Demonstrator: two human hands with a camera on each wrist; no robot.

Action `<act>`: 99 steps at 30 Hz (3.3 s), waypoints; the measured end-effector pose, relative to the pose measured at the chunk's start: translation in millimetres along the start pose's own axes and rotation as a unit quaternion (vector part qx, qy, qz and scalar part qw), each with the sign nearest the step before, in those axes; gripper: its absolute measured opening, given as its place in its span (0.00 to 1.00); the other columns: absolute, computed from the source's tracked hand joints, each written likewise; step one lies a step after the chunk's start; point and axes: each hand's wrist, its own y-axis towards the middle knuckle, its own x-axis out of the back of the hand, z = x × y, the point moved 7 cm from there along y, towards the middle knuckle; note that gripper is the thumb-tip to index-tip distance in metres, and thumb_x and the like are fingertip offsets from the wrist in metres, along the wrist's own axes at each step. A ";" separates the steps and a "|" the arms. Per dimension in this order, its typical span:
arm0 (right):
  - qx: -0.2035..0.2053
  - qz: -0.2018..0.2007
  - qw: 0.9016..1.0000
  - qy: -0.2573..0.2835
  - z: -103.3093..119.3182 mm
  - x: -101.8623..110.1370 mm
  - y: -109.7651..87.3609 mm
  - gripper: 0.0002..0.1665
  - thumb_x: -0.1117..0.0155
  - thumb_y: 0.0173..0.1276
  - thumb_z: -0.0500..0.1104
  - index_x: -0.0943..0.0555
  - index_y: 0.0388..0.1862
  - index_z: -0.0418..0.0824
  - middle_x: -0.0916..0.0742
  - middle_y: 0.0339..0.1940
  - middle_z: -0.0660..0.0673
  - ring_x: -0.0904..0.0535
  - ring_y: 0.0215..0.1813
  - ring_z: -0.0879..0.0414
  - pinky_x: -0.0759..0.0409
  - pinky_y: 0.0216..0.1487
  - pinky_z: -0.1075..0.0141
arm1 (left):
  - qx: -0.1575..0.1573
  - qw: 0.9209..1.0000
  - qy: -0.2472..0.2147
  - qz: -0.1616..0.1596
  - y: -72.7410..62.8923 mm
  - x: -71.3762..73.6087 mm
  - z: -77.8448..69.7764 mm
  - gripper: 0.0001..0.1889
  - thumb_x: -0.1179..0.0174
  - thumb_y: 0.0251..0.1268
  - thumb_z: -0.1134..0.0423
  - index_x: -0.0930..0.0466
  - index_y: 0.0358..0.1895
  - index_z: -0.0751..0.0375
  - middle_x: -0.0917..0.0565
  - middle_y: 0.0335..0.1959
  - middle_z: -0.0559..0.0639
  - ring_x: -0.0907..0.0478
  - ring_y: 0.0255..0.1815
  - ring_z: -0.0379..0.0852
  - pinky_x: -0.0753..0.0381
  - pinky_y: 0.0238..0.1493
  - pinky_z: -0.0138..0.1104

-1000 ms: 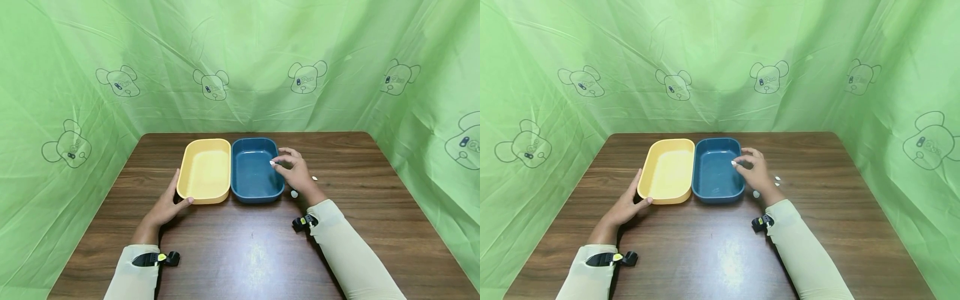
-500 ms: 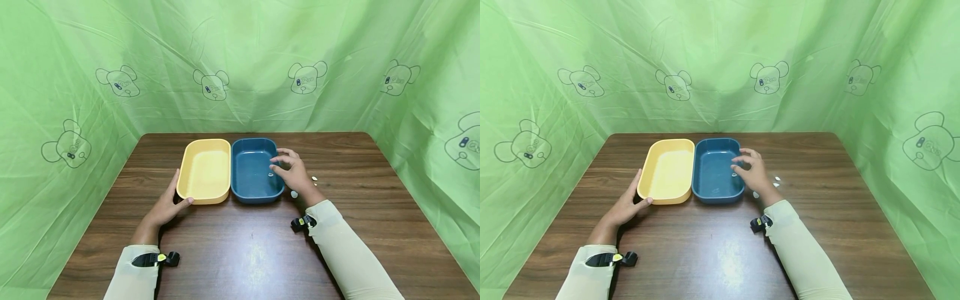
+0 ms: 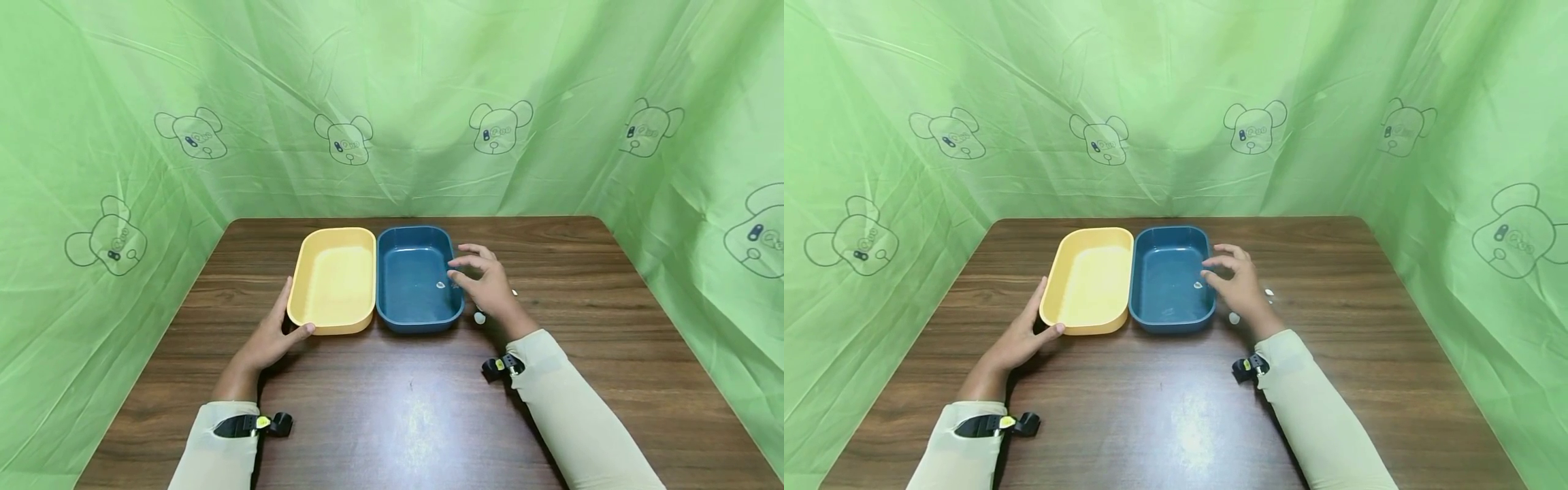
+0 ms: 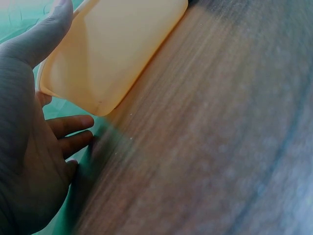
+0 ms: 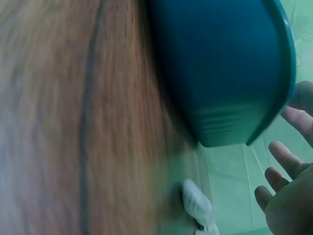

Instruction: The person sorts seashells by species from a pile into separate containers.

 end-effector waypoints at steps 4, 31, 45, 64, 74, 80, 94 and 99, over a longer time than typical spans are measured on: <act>-0.003 -0.007 1.000 -0.006 -0.3 9.8 -2.8 0.10 0.22 0.70 0.34 0.08 0.49 0.32 0.17 0.71 0.34 0.28 0.77 0.35 0.31 0.72 0.46 | -0.002 1.000 0.003 -0.001 0.0 0.5 -0.3 0.63 0.26 0.71 0.59 0.71 0.92 0.41 0.62 0.93 0.63 0.63 0.93 0.69 0.60 0.86 0.70; -0.050 -0.062 0.997 -0.006 -28.2 69.2 -45.3 0.11 0.25 0.72 0.33 0.09 0.49 0.27 0.12 0.60 0.40 0.19 0.65 0.58 0.29 0.67 0.78 | -0.002 1.000 0.004 -0.002 -1.0 -0.2 -1.9 0.62 0.27 0.73 0.59 0.70 0.92 0.38 0.60 0.93 0.64 0.60 0.93 0.68 0.58 0.86 0.69; -0.051 -0.108 0.992 0.025 -55.4 93.5 -62.2 0.10 0.25 0.71 0.29 0.11 0.47 0.22 0.14 0.49 0.65 0.20 0.57 0.73 0.24 0.61 0.81 | -0.002 1.000 0.006 0.000 0.6 -1.3 -1.9 0.61 0.28 0.74 0.59 0.71 0.92 0.37 0.61 0.93 0.62 0.61 0.93 0.67 0.57 0.85 0.69; -0.058 -0.075 0.991 -0.095 -79.8 90.9 -63.6 0.09 0.26 0.73 0.32 0.10 0.49 0.29 0.12 0.53 0.31 0.21 0.54 0.62 0.29 0.54 0.84 | 0.009 1.000 0.015 -0.004 -4.9 -0.6 3.0 0.62 0.27 0.73 0.58 0.71 0.92 0.37 0.60 0.93 0.61 0.60 0.92 0.69 0.57 0.85 0.71; -0.048 -0.038 0.986 -0.153 -79.3 88.4 -57.6 0.12 0.33 0.76 0.29 0.12 0.55 0.28 0.15 0.57 0.26 0.24 0.64 0.30 0.34 0.64 0.49 | 0.005 1.000 0.010 -0.003 -1.8 -1.4 1.9 0.62 0.28 0.74 0.58 0.71 0.92 0.37 0.60 0.93 0.63 0.60 0.92 0.68 0.57 0.85 0.70; -0.049 -0.020 0.983 -0.174 -79.3 86.4 -56.1 0.11 0.32 0.76 0.29 0.11 0.54 0.30 0.17 0.58 0.27 0.28 0.64 0.28 0.37 0.64 0.39 | 0.000 1.000 0.009 -0.002 -1.2 -1.9 0.7 0.62 0.28 0.74 0.59 0.72 0.92 0.37 0.60 0.93 0.63 0.60 0.92 0.68 0.57 0.85 0.70; -0.079 0.001 0.980 -0.183 -81.1 85.1 -55.6 0.10 0.31 0.77 0.33 0.10 0.54 0.33 0.20 0.61 0.29 0.32 0.69 0.28 0.41 0.68 0.30 | 0.000 1.000 0.006 -0.003 -1.2 -1.4 0.4 0.61 0.28 0.74 0.59 0.71 0.92 0.37 0.60 0.93 0.62 0.61 0.92 0.68 0.58 0.85 0.70; -0.087 0.003 0.980 -0.179 -82.7 84.9 -54.6 0.09 0.32 0.78 0.34 0.11 0.53 0.33 0.20 0.62 0.30 0.33 0.71 0.28 0.42 0.69 0.29 | -0.001 1.000 0.003 -0.003 -1.0 -1.2 1.3 0.62 0.28 0.73 0.60 0.71 0.92 0.36 0.59 0.93 0.61 0.60 0.92 0.68 0.57 0.85 0.70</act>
